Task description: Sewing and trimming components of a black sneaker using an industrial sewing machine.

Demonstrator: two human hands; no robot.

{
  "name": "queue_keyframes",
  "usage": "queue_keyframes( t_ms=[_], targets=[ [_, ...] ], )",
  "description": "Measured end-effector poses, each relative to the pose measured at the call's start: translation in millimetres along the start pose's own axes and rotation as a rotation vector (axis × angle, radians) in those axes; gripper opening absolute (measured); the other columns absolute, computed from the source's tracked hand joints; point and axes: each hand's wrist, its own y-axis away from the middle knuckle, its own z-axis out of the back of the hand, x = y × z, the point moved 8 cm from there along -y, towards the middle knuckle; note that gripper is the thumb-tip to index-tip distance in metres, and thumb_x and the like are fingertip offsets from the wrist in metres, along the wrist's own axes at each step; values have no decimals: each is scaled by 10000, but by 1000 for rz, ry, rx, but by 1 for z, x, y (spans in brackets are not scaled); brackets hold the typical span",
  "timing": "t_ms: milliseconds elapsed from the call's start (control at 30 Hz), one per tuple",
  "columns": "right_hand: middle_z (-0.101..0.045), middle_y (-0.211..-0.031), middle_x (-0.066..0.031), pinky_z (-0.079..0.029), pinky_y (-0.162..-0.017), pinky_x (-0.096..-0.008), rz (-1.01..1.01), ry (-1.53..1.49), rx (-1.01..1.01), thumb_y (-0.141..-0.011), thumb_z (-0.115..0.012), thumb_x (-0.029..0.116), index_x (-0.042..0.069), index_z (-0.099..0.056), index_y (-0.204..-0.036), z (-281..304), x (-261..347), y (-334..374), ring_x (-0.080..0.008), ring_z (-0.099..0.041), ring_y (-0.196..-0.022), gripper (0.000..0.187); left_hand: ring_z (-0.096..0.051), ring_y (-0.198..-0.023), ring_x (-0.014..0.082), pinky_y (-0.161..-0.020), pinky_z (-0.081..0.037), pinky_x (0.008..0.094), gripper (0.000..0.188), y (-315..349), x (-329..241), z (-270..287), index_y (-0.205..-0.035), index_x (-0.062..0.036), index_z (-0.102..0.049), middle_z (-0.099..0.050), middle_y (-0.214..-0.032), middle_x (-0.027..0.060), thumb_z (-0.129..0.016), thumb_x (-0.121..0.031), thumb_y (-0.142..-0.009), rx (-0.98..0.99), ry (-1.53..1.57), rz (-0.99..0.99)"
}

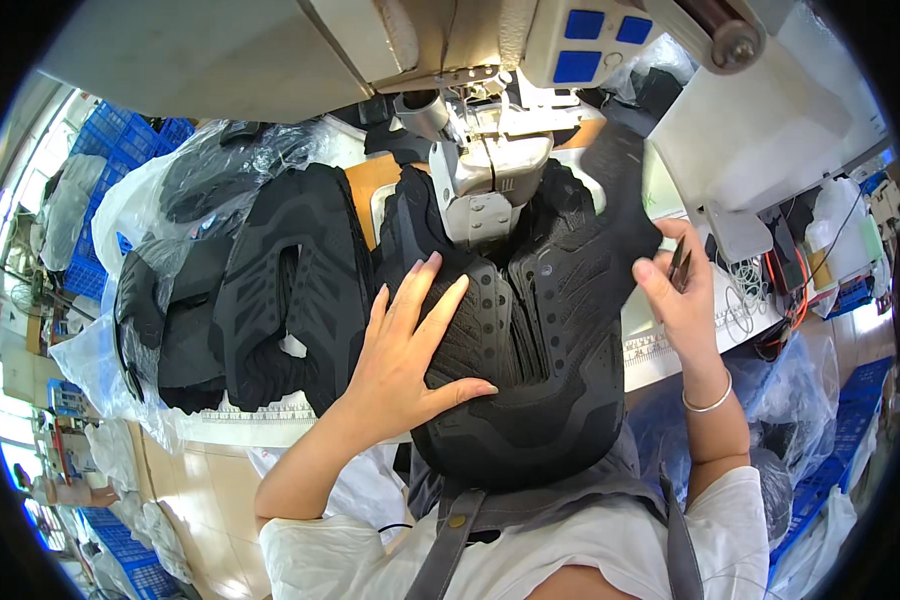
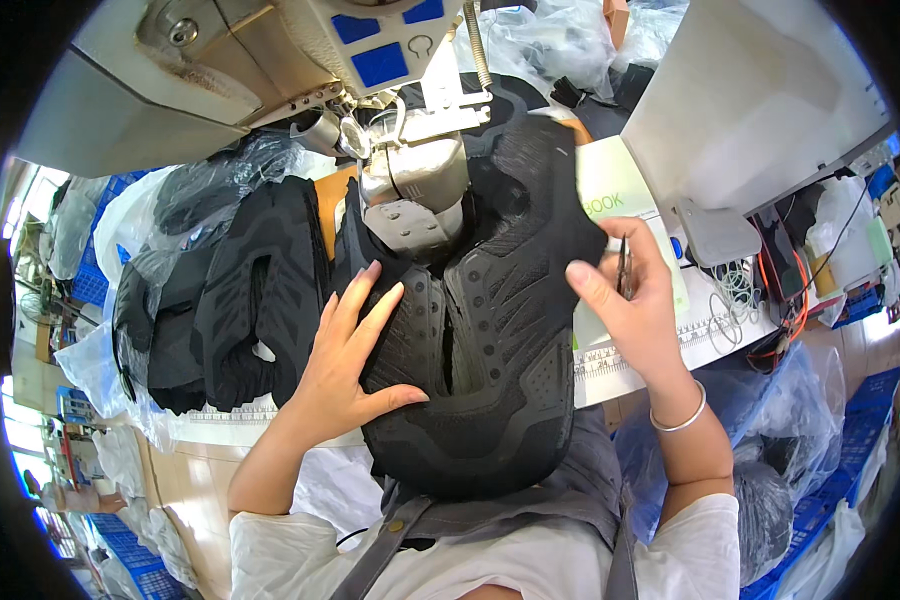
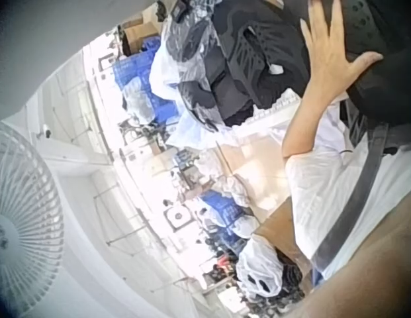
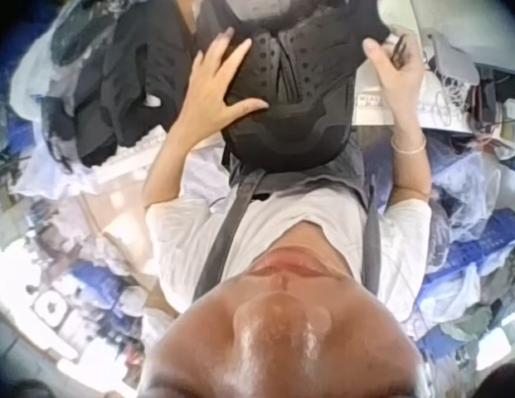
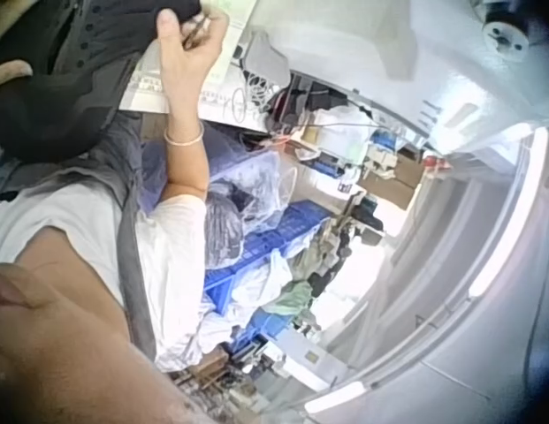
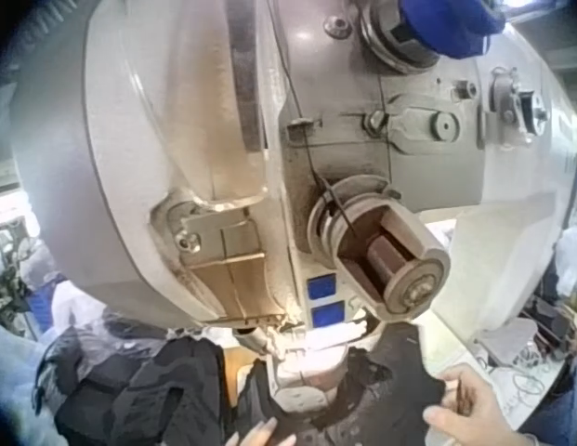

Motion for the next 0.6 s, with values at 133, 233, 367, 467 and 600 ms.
queue_keyframes(
  t_ms=[133, 233, 367, 467, 600],
  targets=[
    [-565, -787, 24, -398, -622, -162, -112, -149, 549, -755, -671, 104, -25, -466, -1145, -52, -3, 9, -22, -485, -698, 459, -262, -1258, 362, -994, -214, 524, 819, 1, -2, 5, -1284, -45, -363, -251, -1359, 206, -685, -475, -666, -43, 34, 18],
    [-582, -981, -76, -468, -710, -220, -247, -243, 436, -760, -653, 92, -40, -476, -1133, -45, -7, 16, -112, -571, -840, 433, -346, -1204, 352, -955, -311, 450, 701, 13, -1, 25, -1185, -29, -440, -359, -1273, 204, -703, -425, -669, -316, -4, 34],
    [-562, -1058, -149, -501, -789, -313, -310, -769, 217, -806, -568, 69, -51, -411, -1185, -45, 12, 12, -197, -596, -905, 428, -628, -715, 222, -562, -487, 283, 427, 40, 27, 17, -746, 17, -597, -613, -746, 118, -493, -382, -855, -112, 831, 325],
    [-558, -1066, -159, -497, -805, -324, -369, -909, 250, -812, -555, 66, -50, -403, -1192, -55, 20, 13, -215, -596, -917, 425, -627, -813, 247, -646, -508, 307, 651, 43, -15, -31, -993, 45, -566, -615, -943, 177, -246, -516, -911, 587, 1555, 348],
    [-565, -1064, -160, -492, -815, -331, -434, -1045, 258, -816, -538, 65, -46, -418, -1182, -62, 25, 20, -229, -596, -921, 400, -548, -1004, 287, -780, -477, 358, 800, 7, -41, -35, -1239, 28, -352, -514, -1113, 191, -315, -651, -818, 255, 1732, 449]
  ],
)
